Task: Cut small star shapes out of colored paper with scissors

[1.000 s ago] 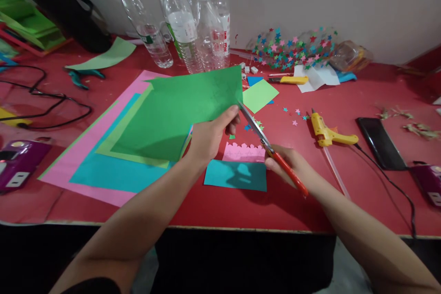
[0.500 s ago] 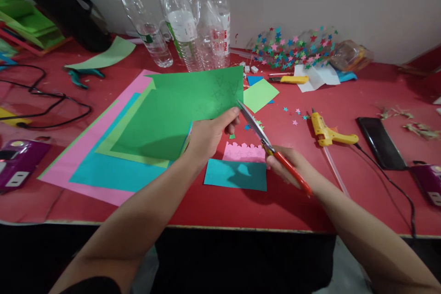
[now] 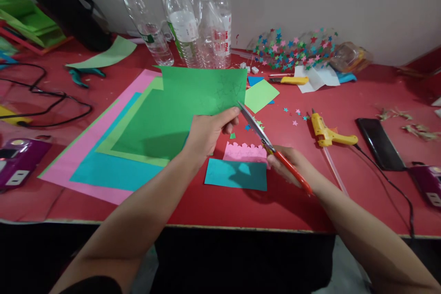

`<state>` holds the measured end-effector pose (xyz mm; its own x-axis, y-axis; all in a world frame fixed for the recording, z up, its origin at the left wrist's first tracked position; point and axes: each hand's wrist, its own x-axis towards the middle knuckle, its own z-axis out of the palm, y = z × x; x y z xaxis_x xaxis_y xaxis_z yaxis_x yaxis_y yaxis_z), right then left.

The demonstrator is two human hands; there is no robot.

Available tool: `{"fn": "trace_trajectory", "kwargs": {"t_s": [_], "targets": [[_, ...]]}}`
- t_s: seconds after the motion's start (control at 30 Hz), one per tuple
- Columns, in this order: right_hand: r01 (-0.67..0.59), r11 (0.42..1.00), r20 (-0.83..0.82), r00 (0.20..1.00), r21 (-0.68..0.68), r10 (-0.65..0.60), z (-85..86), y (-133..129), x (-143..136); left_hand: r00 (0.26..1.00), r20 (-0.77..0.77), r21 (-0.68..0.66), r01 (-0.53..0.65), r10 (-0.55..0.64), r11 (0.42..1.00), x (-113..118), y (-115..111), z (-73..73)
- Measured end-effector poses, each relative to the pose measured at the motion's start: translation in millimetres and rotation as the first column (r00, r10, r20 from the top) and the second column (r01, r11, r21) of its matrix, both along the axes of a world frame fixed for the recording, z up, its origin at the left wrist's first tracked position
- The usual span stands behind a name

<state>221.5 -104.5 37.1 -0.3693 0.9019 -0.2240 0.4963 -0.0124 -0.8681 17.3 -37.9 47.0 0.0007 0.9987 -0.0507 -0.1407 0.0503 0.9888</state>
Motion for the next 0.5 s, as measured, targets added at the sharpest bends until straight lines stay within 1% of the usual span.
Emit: {"fn": "trace_trajectory", "kwargs": {"t_s": [0.07, 0.23, 0.37, 0.5], "targets": [[0.004, 1.000, -0.005, 1.000, 0.008, -0.004, -1.3, 0.3, 0.1, 1.000, 0.012, -0.015, 0.005, -0.005, 1.000, -1.0, 1.4, -0.1], [-0.002, 1.000, -0.026, 1.000, -0.015, 0.001, -2.4, -0.2, -0.7, 0.998, 0.018, -0.084, 0.068, -0.066, 0.994, -5.0, 6.7, -3.6], [-0.001, 1.000, -0.026, 1.000, -0.026, 0.000, -0.9, -0.2, -1.1, 0.997, 0.025, -0.076, 0.071, -0.069, 0.995, -6.3, 8.2, -4.0], [-0.011, 0.999, -0.026, 1.000, -0.033, 0.010, -2.3, 1.0, 0.1, 0.997, 0.004, -0.084, 0.078, -0.078, 0.993, -7.4, 7.6, -0.1]]}}
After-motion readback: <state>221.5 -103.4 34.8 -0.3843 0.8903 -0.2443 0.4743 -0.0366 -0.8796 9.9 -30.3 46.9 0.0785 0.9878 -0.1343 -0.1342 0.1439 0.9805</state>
